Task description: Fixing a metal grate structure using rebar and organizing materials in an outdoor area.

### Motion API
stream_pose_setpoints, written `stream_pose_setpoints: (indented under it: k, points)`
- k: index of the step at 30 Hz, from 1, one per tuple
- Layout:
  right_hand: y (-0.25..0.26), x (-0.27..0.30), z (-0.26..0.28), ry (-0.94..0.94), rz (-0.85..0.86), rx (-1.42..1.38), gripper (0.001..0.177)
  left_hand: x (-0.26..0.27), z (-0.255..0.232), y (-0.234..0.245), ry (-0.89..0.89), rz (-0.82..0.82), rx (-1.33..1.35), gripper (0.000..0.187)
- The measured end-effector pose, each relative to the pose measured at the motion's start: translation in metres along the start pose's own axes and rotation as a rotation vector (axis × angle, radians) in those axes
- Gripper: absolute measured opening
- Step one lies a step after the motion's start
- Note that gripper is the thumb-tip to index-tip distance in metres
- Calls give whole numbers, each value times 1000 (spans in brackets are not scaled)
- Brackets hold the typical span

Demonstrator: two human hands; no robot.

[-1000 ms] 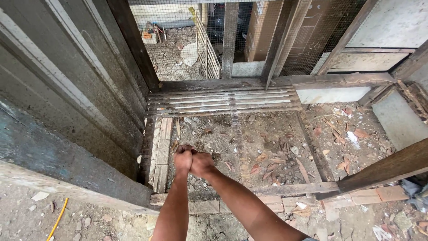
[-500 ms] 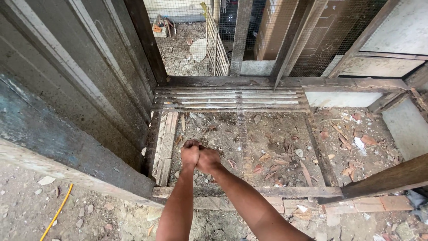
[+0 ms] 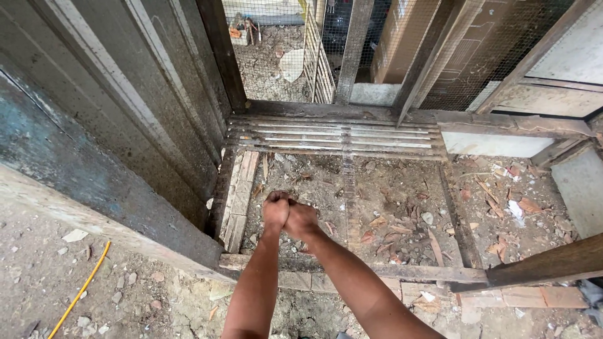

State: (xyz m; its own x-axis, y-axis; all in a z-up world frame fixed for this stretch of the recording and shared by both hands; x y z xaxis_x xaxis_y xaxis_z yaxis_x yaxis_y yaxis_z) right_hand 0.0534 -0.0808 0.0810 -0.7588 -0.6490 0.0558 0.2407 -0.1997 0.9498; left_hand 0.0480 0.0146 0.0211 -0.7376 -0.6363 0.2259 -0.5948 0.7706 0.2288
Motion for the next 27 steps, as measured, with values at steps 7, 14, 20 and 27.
stream_pose_setpoints:
  k: [7,14,20,27]
  points:
    - [-15,-5,-7,-33,31,15,34,0,2,-2,21,49,51,22]
    - [-14,-2,-8,-23,23,16,32,-10,14,-9,-56,31,168,18]
    - [6,8,-5,19,-67,-28,46,11,-3,1,5,13,78,18]
    - [-3,6,-7,125,-113,-63,43,-17,49,-13,-92,-46,172,20]
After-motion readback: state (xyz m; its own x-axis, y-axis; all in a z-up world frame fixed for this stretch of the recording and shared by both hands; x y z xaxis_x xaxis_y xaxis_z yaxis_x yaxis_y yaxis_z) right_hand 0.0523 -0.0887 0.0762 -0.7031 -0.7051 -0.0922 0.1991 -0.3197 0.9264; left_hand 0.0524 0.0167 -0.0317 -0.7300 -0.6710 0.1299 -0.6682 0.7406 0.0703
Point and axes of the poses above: each hand's wrist, its own x-axis away from the middle knuckle, its own y-axis out of the back of the hand, z = x × y, the point moved 8 cm from there along -x, towards the middle knuckle, and after that the axes turned 3 degrees about -y, right-handed, at the moved point
